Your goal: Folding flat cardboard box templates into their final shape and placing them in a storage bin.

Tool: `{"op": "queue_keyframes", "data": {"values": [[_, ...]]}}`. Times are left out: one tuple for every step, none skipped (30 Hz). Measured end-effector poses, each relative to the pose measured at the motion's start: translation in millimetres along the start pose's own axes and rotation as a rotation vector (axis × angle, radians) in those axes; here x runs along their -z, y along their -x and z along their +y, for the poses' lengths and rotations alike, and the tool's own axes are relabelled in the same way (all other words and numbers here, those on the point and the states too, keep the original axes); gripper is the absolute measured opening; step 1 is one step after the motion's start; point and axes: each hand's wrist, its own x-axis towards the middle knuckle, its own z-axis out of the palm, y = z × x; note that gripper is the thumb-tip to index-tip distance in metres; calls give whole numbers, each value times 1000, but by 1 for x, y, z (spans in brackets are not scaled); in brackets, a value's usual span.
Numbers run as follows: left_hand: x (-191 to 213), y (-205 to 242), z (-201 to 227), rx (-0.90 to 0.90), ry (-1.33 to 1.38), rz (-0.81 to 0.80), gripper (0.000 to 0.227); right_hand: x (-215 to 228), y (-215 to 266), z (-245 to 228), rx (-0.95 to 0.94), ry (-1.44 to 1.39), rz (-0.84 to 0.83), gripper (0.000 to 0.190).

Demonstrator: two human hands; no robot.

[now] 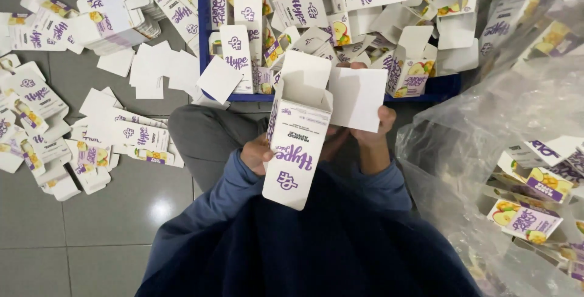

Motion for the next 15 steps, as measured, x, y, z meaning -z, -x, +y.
{"op": "queue_keyframes", "data": {"values": [[13, 4, -3, 4, 0, 1, 62, -4, 2, 2, 2, 0, 3, 105], [27, 8, -7, 16, 15, 19, 60, -8, 3, 3, 42, 66, 6, 99], [40, 12, -10, 29, 30, 38, 57, -12, 4, 4, 81, 132, 10, 95], [32, 6, -7, 28, 30, 38, 57, -10, 6, 7, 80, 131, 9, 95], [23, 1, -4, 28, 52, 43, 56, -8, 8, 11, 93, 179, 22, 95], [15, -5, 0, 29, 73, 46, 55, -6, 10, 14, 107, 227, 33, 96], [12, -5, 0, 28, 72, 46, 55, -10, 11, 12, 108, 226, 32, 96], [10, -6, 0, -18, 28, 155, 53, -13, 12, 10, 91, 246, 78, 92], [7, -8, 0, -65, -16, 265, 50, -17, 13, 8, 75, 265, 124, 90], [12, -5, -4, -62, -17, 262, 50, -16, 15, 4, 79, 267, 125, 90], [17, -3, -8, -69, -58, 313, 52, -14, 17, 0, 58, 466, 243, 73], [23, -2, -12, -74, -98, 363, 54, -13, 19, -5, 38, 666, 365, 59], [25, -2, -11, -68, -98, 360, 54, -17, 17, -9, 43, 669, 369, 59], [28, -1, -11, -60, -103, 369, 54, -21, 15, -13, 48, 722, 364, 61], [30, -1, -11, -51, -108, 378, 54, -26, 13, -17, 53, 776, 359, 63]]}}
